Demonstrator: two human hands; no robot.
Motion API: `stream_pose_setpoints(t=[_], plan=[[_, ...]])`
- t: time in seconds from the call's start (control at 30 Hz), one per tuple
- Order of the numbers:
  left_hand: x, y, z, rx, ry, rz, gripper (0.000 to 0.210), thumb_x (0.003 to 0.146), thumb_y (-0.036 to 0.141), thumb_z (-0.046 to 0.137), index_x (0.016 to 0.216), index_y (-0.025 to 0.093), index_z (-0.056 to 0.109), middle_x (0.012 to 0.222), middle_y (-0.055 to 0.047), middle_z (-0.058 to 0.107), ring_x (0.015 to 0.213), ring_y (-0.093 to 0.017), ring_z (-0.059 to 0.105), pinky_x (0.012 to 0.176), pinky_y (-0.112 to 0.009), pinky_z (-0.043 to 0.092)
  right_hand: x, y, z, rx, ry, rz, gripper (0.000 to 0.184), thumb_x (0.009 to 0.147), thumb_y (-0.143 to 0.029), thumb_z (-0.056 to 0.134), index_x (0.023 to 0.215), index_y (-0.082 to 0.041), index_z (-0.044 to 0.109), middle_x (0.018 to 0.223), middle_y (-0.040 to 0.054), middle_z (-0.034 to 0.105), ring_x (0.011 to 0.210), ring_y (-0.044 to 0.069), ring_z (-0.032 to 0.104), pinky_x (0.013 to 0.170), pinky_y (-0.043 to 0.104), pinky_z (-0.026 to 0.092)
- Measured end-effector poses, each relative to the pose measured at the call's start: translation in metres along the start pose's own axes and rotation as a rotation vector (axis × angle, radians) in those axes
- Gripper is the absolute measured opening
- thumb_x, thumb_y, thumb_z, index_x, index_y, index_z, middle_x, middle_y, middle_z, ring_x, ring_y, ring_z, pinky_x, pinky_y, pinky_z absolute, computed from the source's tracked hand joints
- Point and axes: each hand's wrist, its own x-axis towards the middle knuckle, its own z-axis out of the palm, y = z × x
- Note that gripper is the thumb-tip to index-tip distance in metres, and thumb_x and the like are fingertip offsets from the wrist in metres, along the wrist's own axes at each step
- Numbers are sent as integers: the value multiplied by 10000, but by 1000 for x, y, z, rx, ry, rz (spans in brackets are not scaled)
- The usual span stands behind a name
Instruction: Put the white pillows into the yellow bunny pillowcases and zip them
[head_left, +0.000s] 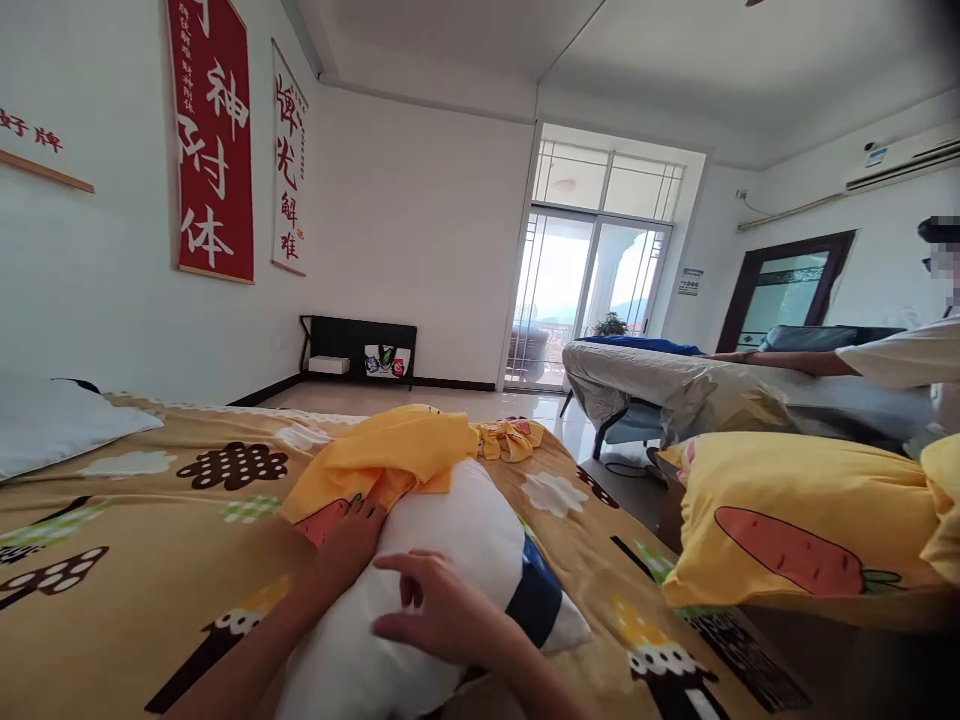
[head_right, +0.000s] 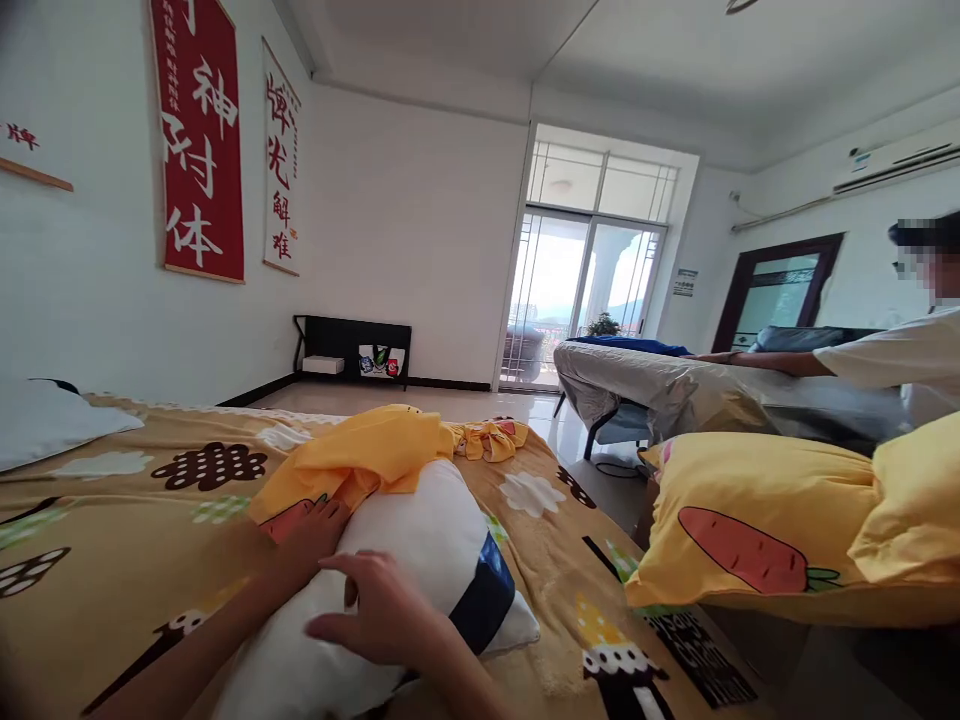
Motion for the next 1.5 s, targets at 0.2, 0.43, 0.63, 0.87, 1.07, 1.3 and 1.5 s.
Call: stream_pose_setpoints(t=[0.2, 0.43, 0.63, 0.87, 1.07, 1.3, 1.5], plan=[[40, -25, -22, -302, 66, -16, 374, 942, 324, 356, 1232, 240, 576, 1335, -93, 532, 1228, -244, 473, 994, -419, 381, 70, 54, -17, -359, 313, 368, 688, 819, -279, 595, 1447, -130, 359, 1399, 185, 474, 1249, 319, 448, 1016, 488, 297], [45, -66, 55, -443, 98, -359, 472, 898, 504, 387, 1156, 155, 571, 1217, -155, 591, 1153, -284, 531, 947, -450, 422, 98, 127, 9, -263, 404, 564, 452, 886, -343, 473, 1304, -175, 512, 1235, 120, 607, 1121, 257, 548, 874, 371, 404], [38, -86, 46, -739, 420, -339, 405, 921, 446, 299, 907, 160, 585, 947, -92, 655, 902, -189, 595, 839, -299, 467, 91, 139, -4, -292, 430, 549, 417, 818, -93, 418, 1157, -192, 640, 1130, 87, 638, 1050, 207, 579, 838, 285, 433], [10, -89, -66, -745, 502, -194, 322, 807, 467, 444, 798, 189, 607, 805, -55, 638, 768, -185, 553, 730, -278, 447, 48, 149, -69, -564, 704, 313, 489, 757, -37, 369, 1181, -133, 594, 1056, 130, 646, 1027, 239, 573, 885, 355, 417], [-13, -75, -107, -709, 583, -150, 295, 800, 479, 444, 767, 225, 590, 781, -27, 613, 745, -176, 543, 691, -281, 425, 13, 105, -159, -912, 558, 266, 260, 851, -170, 431, 755, -184, 672, 749, 57, 704, 657, 172, 587, 803, 343, 306], [-31, -68, -105, -639, 265, -102, 329, 859, 463, 369, 688, 213, 498, 690, -14, 568, 614, -157, 488, 596, -273, 362, -29, 103, -146, -982, 421, 294, 299, 874, -125, 426, 690, -170, 658, 737, 64, 693, 738, 173, 608, 803, 325, 279], [-35, -28, -91, -284, -320, 45, 213, 818, 146, 375, 759, 190, 574, 829, -50, 648, 720, -182, 571, 587, -263, 305, -64, 129, -50, -720, -83, 350, 253, 839, -81, 493, 769, -198, 705, 833, 27, 720, 829, 154, 637, 759, 259, 332]])
